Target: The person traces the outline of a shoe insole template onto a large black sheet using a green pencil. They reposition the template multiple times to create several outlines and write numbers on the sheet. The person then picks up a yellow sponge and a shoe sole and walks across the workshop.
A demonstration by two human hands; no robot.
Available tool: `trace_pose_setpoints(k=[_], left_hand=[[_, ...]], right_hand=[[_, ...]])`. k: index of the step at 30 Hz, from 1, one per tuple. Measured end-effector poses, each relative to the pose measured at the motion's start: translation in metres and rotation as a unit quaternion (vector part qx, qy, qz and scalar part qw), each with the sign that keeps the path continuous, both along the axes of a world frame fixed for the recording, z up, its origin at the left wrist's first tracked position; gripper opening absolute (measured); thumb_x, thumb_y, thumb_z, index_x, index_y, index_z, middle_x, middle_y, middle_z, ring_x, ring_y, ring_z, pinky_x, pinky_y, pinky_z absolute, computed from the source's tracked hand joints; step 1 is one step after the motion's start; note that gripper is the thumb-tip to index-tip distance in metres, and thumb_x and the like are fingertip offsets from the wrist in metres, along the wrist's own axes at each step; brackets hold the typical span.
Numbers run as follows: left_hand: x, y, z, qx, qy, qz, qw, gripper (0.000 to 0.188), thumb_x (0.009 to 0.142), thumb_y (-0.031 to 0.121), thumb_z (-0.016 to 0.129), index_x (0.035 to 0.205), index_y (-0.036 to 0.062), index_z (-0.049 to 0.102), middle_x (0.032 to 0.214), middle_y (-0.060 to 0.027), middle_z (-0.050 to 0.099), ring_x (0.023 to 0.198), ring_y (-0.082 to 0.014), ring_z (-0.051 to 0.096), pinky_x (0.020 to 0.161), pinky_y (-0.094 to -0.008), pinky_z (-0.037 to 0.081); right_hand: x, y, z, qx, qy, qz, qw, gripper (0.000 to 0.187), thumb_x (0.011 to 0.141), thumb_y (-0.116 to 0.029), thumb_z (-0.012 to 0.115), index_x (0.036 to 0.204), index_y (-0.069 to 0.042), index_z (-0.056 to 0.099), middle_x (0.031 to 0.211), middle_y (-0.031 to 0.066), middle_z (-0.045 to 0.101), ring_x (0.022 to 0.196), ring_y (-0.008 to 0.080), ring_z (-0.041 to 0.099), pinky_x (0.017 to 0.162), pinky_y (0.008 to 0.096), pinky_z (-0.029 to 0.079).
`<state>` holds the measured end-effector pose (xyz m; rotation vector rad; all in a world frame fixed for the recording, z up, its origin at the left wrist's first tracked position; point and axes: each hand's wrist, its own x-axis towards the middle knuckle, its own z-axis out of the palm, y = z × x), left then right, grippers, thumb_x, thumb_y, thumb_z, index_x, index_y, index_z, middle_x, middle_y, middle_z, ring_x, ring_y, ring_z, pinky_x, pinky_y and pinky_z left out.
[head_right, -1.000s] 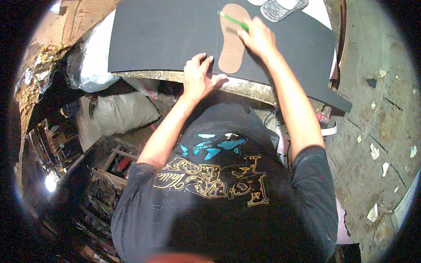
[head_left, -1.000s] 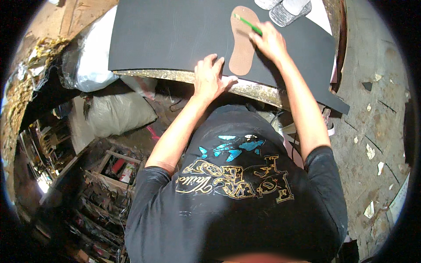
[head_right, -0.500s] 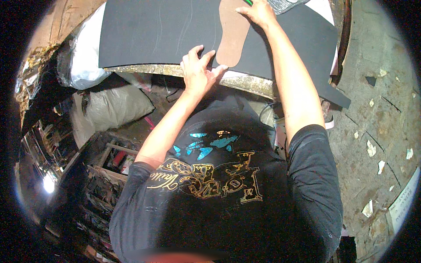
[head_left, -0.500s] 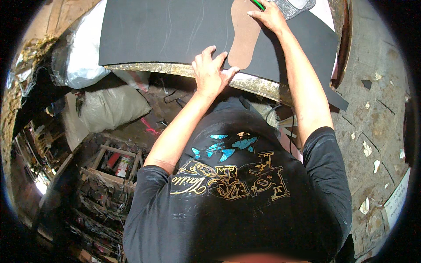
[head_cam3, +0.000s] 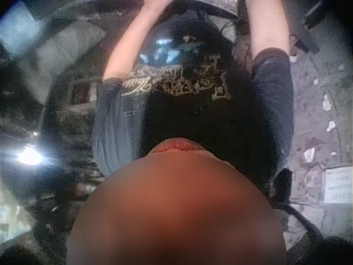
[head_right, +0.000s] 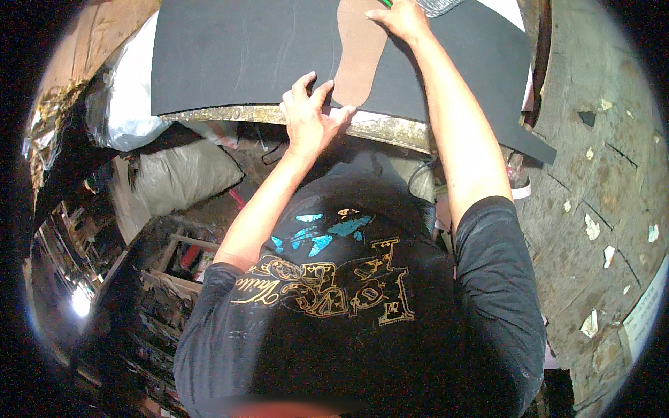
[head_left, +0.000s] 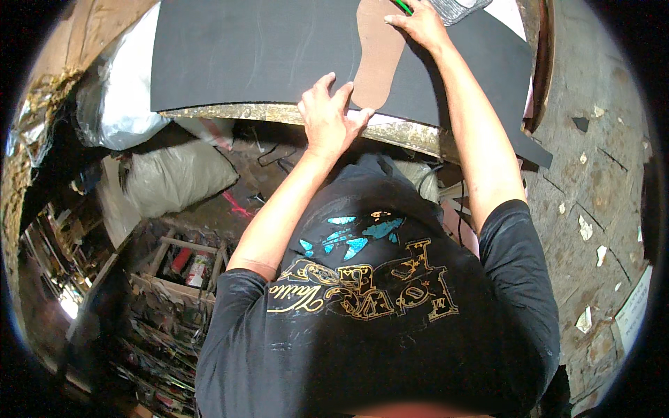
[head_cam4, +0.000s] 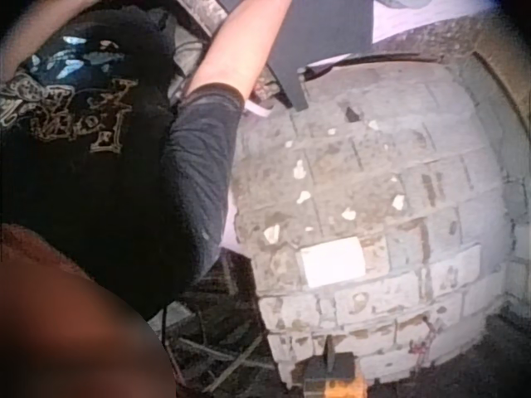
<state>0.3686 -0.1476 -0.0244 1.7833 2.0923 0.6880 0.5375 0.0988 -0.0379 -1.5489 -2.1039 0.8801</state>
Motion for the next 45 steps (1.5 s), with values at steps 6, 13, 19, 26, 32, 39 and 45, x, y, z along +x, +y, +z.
trace_pose_setpoints(k=[6, 13, 19, 26, 32, 39, 45], left_hand=[[-0.002, 0.003, 0.004, -0.031, -0.027, 0.012, 0.999, 0.063, 0.067, 0.039, 0.09, 0.12, 0.0095, 0.073, 0.141, -0.0182, 0.05, 0.127, -0.0376, 0.046, 0.107, -0.0502, 0.039], [0.002, 0.004, 0.006, -0.033, -0.034, 0.031, 0.998, 0.061, 0.068, 0.037, 0.089, 0.119, 0.0082, 0.073, 0.142, -0.0177, 0.048, 0.129, -0.038, 0.044, 0.108, -0.0498, 0.039], [0.003, 0.003, 0.004, -0.035, -0.035, 0.034, 0.998, 0.062, 0.068, 0.037, 0.091, 0.12, 0.0083, 0.073, 0.142, -0.0171, 0.048, 0.129, -0.0374, 0.044, 0.108, -0.0497, 0.039], [0.001, 0.005, 0.014, -0.041, -0.028, 0.017, 0.999, 0.052, 0.073, 0.032, 0.088, 0.117, 0.0079, 0.074, 0.139, -0.0179, 0.05, 0.126, -0.0373, 0.046, 0.106, -0.0497, 0.038], [-0.008, 0.059, 0.025, 0.027, 0.223, -0.147, 0.963, 0.035, 0.08, 0.031, 0.079, 0.106, 0.0091, 0.071, 0.127, -0.0139, 0.06, 0.12, -0.0346, 0.055, 0.096, -0.0475, 0.046], [0.069, 0.109, 0.038, -0.234, 0.42, -0.286, 0.829, 0.047, 0.1, 0.027, 0.056, 0.137, -0.0001, 0.062, 0.136, -0.0203, 0.058, 0.127, -0.0389, 0.054, 0.102, -0.0585, 0.041], [0.085, 0.114, 0.044, -0.346, 0.389, -0.368, 0.77, 0.067, 0.087, 0.022, 0.074, 0.147, -0.0009, 0.053, 0.158, -0.0182, 0.045, 0.144, -0.0376, 0.043, 0.113, -0.0634, 0.033]], right_hand=[[0.0, -0.001, -0.001, -0.012, 0.022, 0.004, 1.0, 0.055, 0.077, -0.027, 0.083, 0.126, -0.01, 0.068, 0.107, 0.0253, 0.069, 0.105, 0.0385, 0.067, 0.092, 0.0451, 0.052], [-0.001, -0.002, -0.002, 0.005, 0.006, 0.003, 1.0, 0.055, 0.078, -0.03, 0.082, 0.129, -0.014, 0.068, 0.112, 0.0251, 0.069, 0.109, 0.0394, 0.066, 0.095, 0.0457, 0.052], [-0.001, -0.001, -0.001, 0.021, -0.016, 0.016, 1.0, 0.055, 0.078, -0.031, 0.082, 0.129, -0.018, 0.069, 0.11, 0.025, 0.069, 0.107, 0.0404, 0.066, 0.094, 0.0464, 0.052], [-0.003, -0.004, 0.003, 0.012, -0.022, 0.001, 1.0, 0.053, 0.078, -0.033, 0.082, 0.127, -0.019, 0.071, 0.108, 0.0243, 0.068, 0.106, 0.0403, 0.066, 0.092, 0.0468, 0.052], [0.004, 0.009, -0.024, 0.017, 0.005, 0.006, 1.0, 0.052, 0.079, -0.03, 0.081, 0.127, -0.015, 0.07, 0.094, 0.0195, 0.071, 0.097, 0.0371, 0.069, 0.089, 0.0443, 0.053], [-0.029, 0.028, -0.014, -0.139, 0.221, -0.095, 0.961, 0.034, 0.095, -0.031, 0.059, 0.085, -0.001, 0.071, 0.073, 0.0127, 0.069, 0.058, 0.0239, 0.063, 0.056, 0.0375, 0.05], [-0.075, -0.033, 0.038, -0.232, 0.035, 0.282, 0.93, 0.036, 0.099, -0.039, 0.066, 0.104, -0.003, 0.069, 0.081, 0.0043, 0.068, 0.077, 0.014, 0.066, 0.076, 0.0349, 0.056]])
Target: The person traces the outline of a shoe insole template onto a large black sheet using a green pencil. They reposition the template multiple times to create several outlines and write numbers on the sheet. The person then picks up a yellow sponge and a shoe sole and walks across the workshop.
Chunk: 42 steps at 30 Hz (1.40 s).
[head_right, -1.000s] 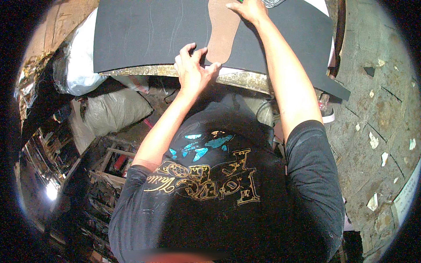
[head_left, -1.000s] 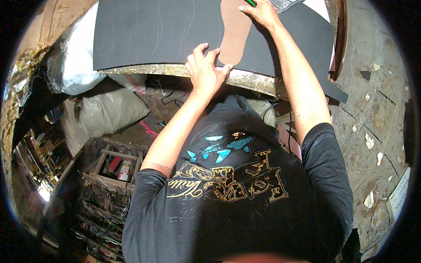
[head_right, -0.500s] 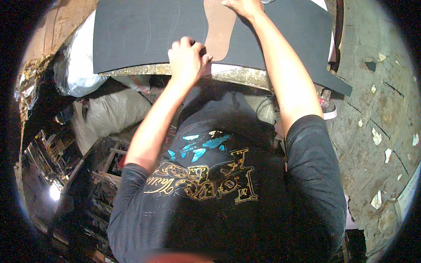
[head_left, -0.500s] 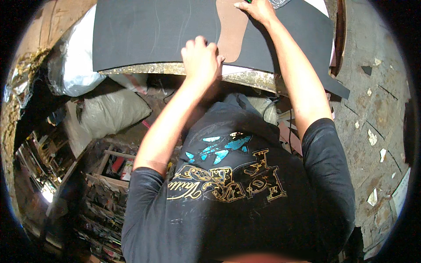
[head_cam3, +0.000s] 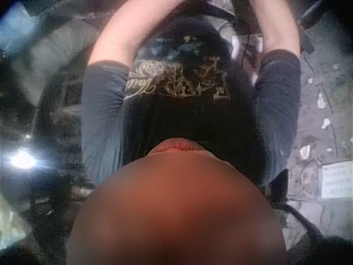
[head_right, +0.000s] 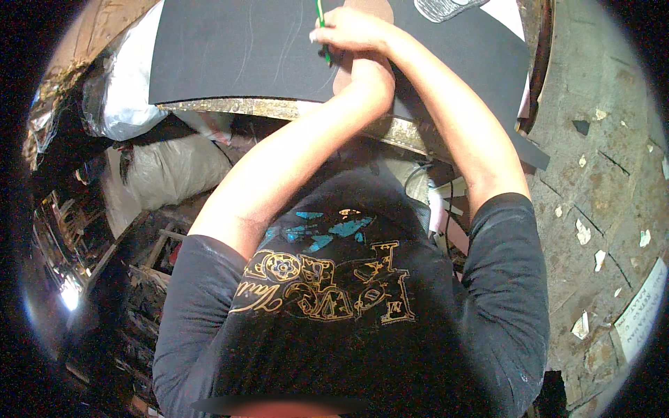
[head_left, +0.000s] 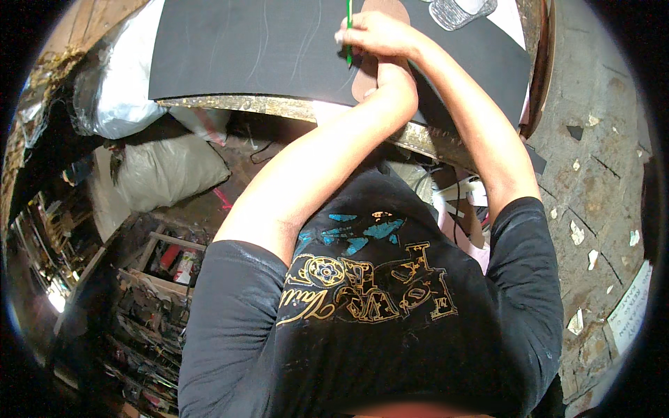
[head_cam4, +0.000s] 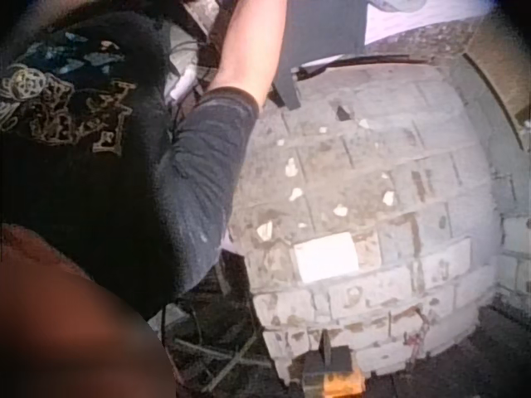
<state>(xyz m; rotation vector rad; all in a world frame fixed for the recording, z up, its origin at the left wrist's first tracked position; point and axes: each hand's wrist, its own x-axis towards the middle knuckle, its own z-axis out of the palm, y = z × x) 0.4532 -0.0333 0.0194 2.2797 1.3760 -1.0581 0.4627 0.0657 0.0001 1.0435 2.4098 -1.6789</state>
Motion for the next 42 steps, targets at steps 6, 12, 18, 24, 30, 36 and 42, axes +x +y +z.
trace_pose_setpoints(k=[6, 12, 18, 24, 30, 36, 42], left_hand=[[-0.002, 0.004, -0.006, 0.037, 0.021, -0.006, 0.999, 0.068, 0.084, 0.018, 0.078, 0.146, 0.0023, 0.055, 0.158, -0.0174, 0.043, 0.143, -0.0415, 0.041, 0.109, -0.0647, 0.035], [-0.015, 0.006, -0.012, 0.103, -0.015, 0.086, 0.991, 0.057, 0.101, 0.025, 0.057, 0.15, -0.0029, 0.047, 0.162, -0.0309, 0.026, 0.143, -0.0517, 0.034, 0.11, -0.0683, 0.033], [-0.029, 0.013, -0.012, 0.096, -0.053, 0.121, 0.987, 0.065, 0.101, 0.024, 0.059, 0.155, -0.0042, 0.037, 0.165, -0.0314, 0.019, 0.145, -0.0527, 0.032, 0.112, -0.0664, 0.034], [-0.034, 0.018, -0.012, 0.087, -0.054, 0.093, 0.99, 0.061, 0.102, 0.024, 0.055, 0.154, -0.0036, 0.039, 0.164, -0.0296, 0.023, 0.143, -0.0489, 0.037, 0.11, -0.0604, 0.041], [-0.066, 0.016, -0.018, 0.148, -0.14, 0.05, 0.978, 0.064, 0.097, 0.021, 0.059, 0.154, 0.0011, 0.04, 0.159, -0.0225, 0.036, 0.136, -0.0358, 0.049, 0.103, -0.0506, 0.049], [-0.099, 0.024, -0.014, 0.135, -0.21, 0.007, 0.968, 0.109, 0.067, 0.035, 0.091, 0.158, 0.012, 0.035, 0.157, -0.0144, 0.039, 0.136, -0.0353, 0.046, 0.104, -0.0516, 0.046], [-0.104, 0.028, -0.019, 0.131, -0.243, -0.018, 0.961, 0.111, 0.061, 0.041, 0.094, 0.153, 0.0072, 0.041, 0.146, -0.015, 0.047, 0.132, -0.0356, 0.048, 0.101, -0.0511, 0.047]], right_hand=[[-0.014, 0.012, 0.014, 0.045, -0.058, 0.174, 0.982, 0.022, 0.092, -0.024, 0.069, 0.094, -0.002, 0.068, 0.077, 0.009, 0.069, 0.074, 0.0207, 0.066, 0.074, 0.0395, 0.053], [-0.007, 0.09, 0.002, 0.178, -0.042, 0.102, 0.978, 0.029, 0.092, -0.032, 0.067, 0.097, -0.004, 0.073, 0.087, 0.0156, 0.074, 0.084, 0.03, 0.071, 0.081, 0.0425, 0.055], [0.005, 0.134, -0.02, 0.269, 0.037, -0.029, 0.962, 0.022, 0.088, -0.022, 0.069, 0.093, -0.002, 0.074, 0.081, 0.0159, 0.074, 0.08, 0.0278, 0.071, 0.076, 0.0405, 0.056], [0.047, 0.107, -0.016, 0.201, 0.036, -0.237, 0.95, 0.027, 0.091, -0.024, 0.068, 0.096, 0.001, 0.076, 0.087, 0.02, 0.075, 0.084, 0.03, 0.073, 0.079, 0.0421, 0.056], [0.067, 0.032, -0.033, 0.382, -0.015, -0.368, 0.848, 0.036, 0.099, -0.039, 0.057, 0.099, -0.006, 0.072, 0.099, 0.0173, 0.074, 0.102, 0.0367, 0.071, 0.092, 0.0464, 0.054], [0.067, -0.061, -0.025, 0.298, -0.049, -0.471, 0.829, 0.026, 0.1, -0.031, 0.059, 0.106, -0.007, 0.068, 0.098, 0.0175, 0.073, 0.092, 0.0396, 0.071, 0.081, 0.0451, 0.057], [0.059, -0.168, 0.008, 0.239, -0.052, -0.492, 0.835, 0.024, 0.099, -0.024, 0.061, 0.105, -0.002, 0.069, 0.093, 0.0185, 0.073, 0.086, 0.0342, 0.073, 0.079, 0.0408, 0.056]])
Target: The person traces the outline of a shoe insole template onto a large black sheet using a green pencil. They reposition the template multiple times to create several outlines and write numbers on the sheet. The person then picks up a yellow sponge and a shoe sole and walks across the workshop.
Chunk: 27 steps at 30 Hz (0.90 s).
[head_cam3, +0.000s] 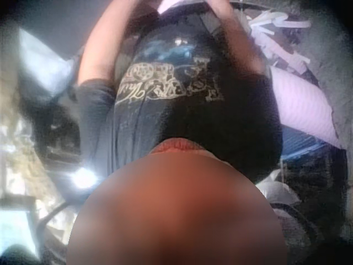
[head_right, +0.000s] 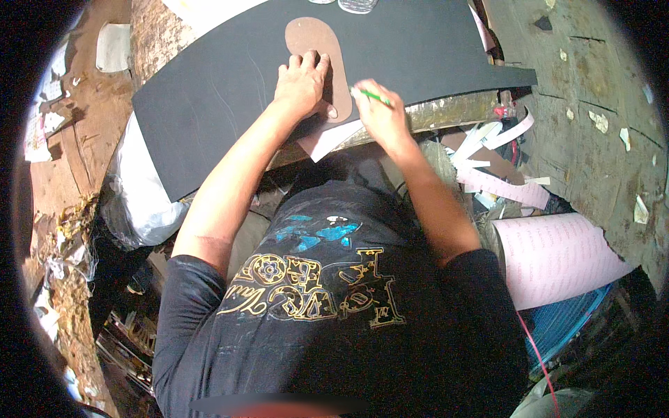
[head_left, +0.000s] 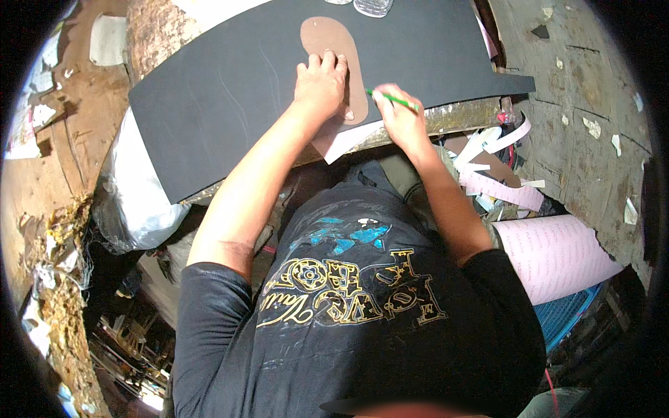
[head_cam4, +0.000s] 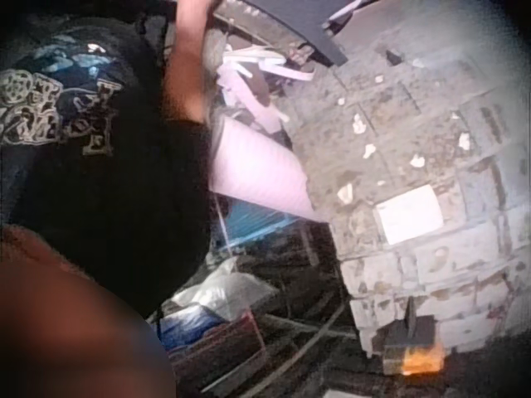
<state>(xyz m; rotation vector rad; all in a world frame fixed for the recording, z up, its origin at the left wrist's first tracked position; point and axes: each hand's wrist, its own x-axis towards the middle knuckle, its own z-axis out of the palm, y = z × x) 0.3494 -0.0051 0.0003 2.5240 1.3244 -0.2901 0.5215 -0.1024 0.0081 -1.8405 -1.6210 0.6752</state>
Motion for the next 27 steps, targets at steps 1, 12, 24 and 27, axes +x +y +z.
trace_pose_setpoints(k=[1, 12, 24, 27], left_hand=[[0.005, 0.001, 0.001, 0.013, 0.001, -0.005, 1.0, 0.107, 0.063, 0.041, 0.093, 0.151, 0.0056, 0.043, 0.144, -0.015, 0.049, 0.13, -0.0354, 0.049, 0.101, -0.0507, 0.047], [0.103, 0.036, 0.012, -0.053, 0.271, -0.13, 0.952, 0.041, 0.09, 0.023, 0.071, 0.127, 0.0055, 0.072, 0.13, -0.0167, 0.07, 0.116, -0.039, 0.068, 0.088, -0.0588, 0.058], [0.06, 0.033, 0.024, -0.058, 0.069, -0.08, 0.993, 0.034, 0.095, 0.02, 0.063, 0.125, 0.008, 0.073, 0.135, -0.0165, 0.066, 0.126, -0.0349, 0.062, 0.091, -0.0526, 0.059], [0.041, 0.027, 0.019, -0.044, 0.003, -0.023, 0.999, 0.034, 0.091, 0.017, 0.067, 0.121, 0.0032, 0.073, 0.131, -0.0223, 0.061, 0.122, -0.037, 0.063, 0.096, -0.0434, 0.058]], right_hand=[[0.002, -0.018, 0.008, -0.052, 0.003, 0.003, 0.999, 0.023, 0.099, -0.023, 0.061, 0.103, -0.001, 0.069, 0.091, 0.0181, 0.072, 0.083, 0.0323, 0.072, 0.078, 0.0401, 0.056], [-0.071, -0.01, -0.065, 0.027, 0.22, -0.038, 0.974, 0.027, 0.089, -0.016, 0.074, 0.113, -0.006, 0.067, 0.102, 0.0119, 0.07, 0.092, 0.0246, 0.068, 0.084, 0.0368, 0.055], [-0.065, -0.033, -0.031, 0.02, -0.187, 0.118, 0.975, 0.018, 0.084, -0.013, 0.07, 0.098, -0.001, 0.069, 0.094, 0.0187, 0.07, 0.086, 0.0376, 0.067, 0.078, 0.0455, 0.055], [-0.058, -0.056, -0.017, 0.132, -0.076, 0.114, 0.982, 0.016, 0.087, -0.003, 0.067, 0.102, 0.0, 0.069, 0.095, 0.017, 0.07, 0.087, 0.0342, 0.068, 0.079, 0.0424, 0.056]])
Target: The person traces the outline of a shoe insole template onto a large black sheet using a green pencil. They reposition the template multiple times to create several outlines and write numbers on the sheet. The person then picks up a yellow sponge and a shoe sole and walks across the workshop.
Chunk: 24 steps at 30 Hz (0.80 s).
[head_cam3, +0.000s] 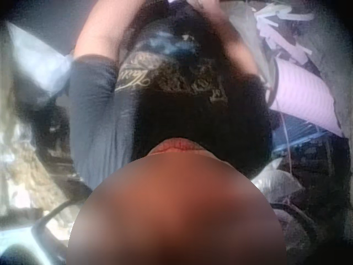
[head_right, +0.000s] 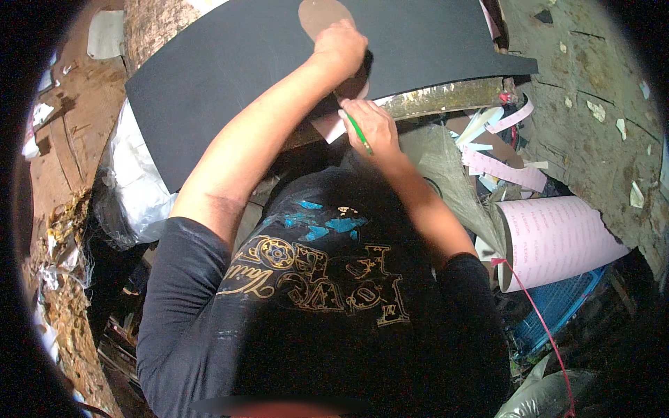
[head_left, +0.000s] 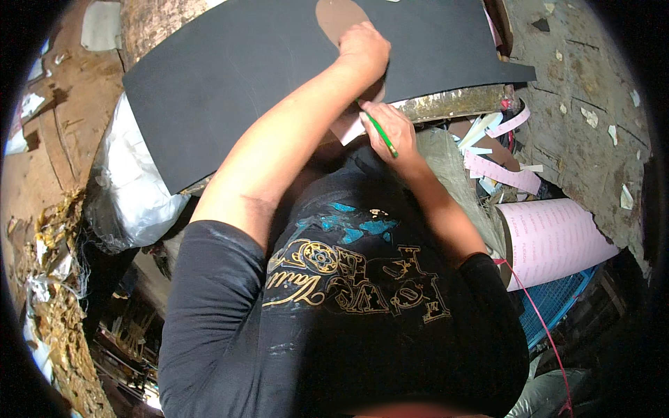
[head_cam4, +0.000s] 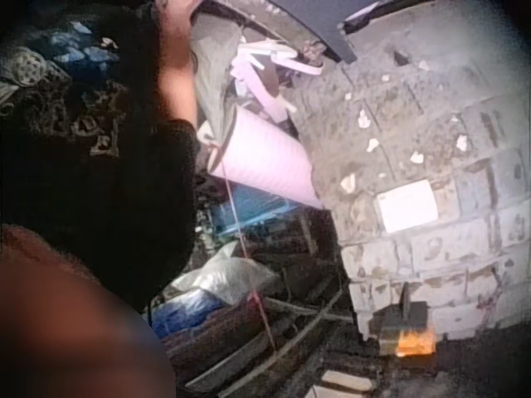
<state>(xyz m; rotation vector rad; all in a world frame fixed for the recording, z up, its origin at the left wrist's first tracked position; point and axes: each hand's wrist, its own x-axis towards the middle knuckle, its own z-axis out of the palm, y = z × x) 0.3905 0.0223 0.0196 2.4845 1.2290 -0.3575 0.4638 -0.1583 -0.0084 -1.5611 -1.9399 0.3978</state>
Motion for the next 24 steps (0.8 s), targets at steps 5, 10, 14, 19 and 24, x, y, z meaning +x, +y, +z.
trace_pose_setpoints(k=[5, 10, 14, 19, 24], left_hand=[[-0.017, -0.004, -0.004, 0.016, -0.023, -0.01, 1.0, 0.042, 0.085, 0.018, 0.075, 0.121, -0.0035, 0.069, 0.128, -0.0214, 0.059, 0.12, -0.0366, 0.062, 0.095, -0.0451, 0.058], [-0.016, -0.009, -0.011, 0.037, -0.033, 0.007, 0.999, 0.038, 0.087, 0.017, 0.069, 0.118, -0.0057, 0.068, 0.126, -0.02, 0.059, 0.119, -0.0352, 0.062, 0.093, -0.0443, 0.059], [-0.015, -0.011, -0.017, 0.063, -0.021, 0.024, 0.997, 0.03, 0.091, 0.014, 0.061, 0.114, -0.0036, 0.07, 0.125, -0.0187, 0.06, 0.117, -0.0341, 0.063, 0.091, -0.0426, 0.06], [-0.012, -0.024, -0.01, 0.077, -0.035, 0.101, 0.991, 0.026, 0.091, 0.019, 0.06, 0.106, 0.002, 0.073, 0.119, -0.0163, 0.062, 0.111, -0.0326, 0.064, 0.085, -0.0458, 0.06], [0.001, -0.054, -0.004, 0.034, -0.062, 0.355, 0.932, 0.082, 0.068, 0.048, 0.091, 0.129, 0.0034, 0.059, 0.121, -0.0131, 0.057, 0.119, -0.0358, 0.056, 0.097, -0.0462, 0.051]], right_hand=[[0.021, -0.006, 0.011, -0.075, 0.116, 0.024, 0.99, 0.022, 0.088, 0.001, 0.068, 0.11, 0.002, 0.07, 0.101, 0.0185, 0.073, 0.091, 0.0333, 0.072, 0.084, 0.0402, 0.057], [0.049, 0.017, 0.013, -0.162, 0.129, -0.02, 0.978, 0.015, 0.094, -0.012, 0.062, 0.097, 0.001, 0.069, 0.092, 0.0201, 0.07, 0.085, 0.0387, 0.07, 0.077, 0.0414, 0.056], [0.074, 0.057, 0.008, -0.216, 0.093, -0.053, 0.97, 0.021, 0.096, -0.02, 0.063, 0.096, 0.001, 0.068, 0.079, 0.0215, 0.069, 0.076, 0.0399, 0.071, 0.07, 0.0429, 0.056], [0.096, 0.126, -0.007, -0.122, 0.155, -0.02, 0.98, 0.023, 0.099, -0.023, 0.064, 0.101, -0.001, 0.07, 0.083, 0.0122, 0.073, 0.078, 0.0248, 0.071, 0.075, 0.037, 0.055], [0.114, 0.171, -0.015, -0.254, 0.276, -0.075, 0.924, 0.019, 0.098, -0.021, 0.07, 0.099, -0.003, 0.064, 0.082, 0.0037, 0.068, 0.069, 0.0122, 0.063, 0.064, 0.0271, 0.052]])
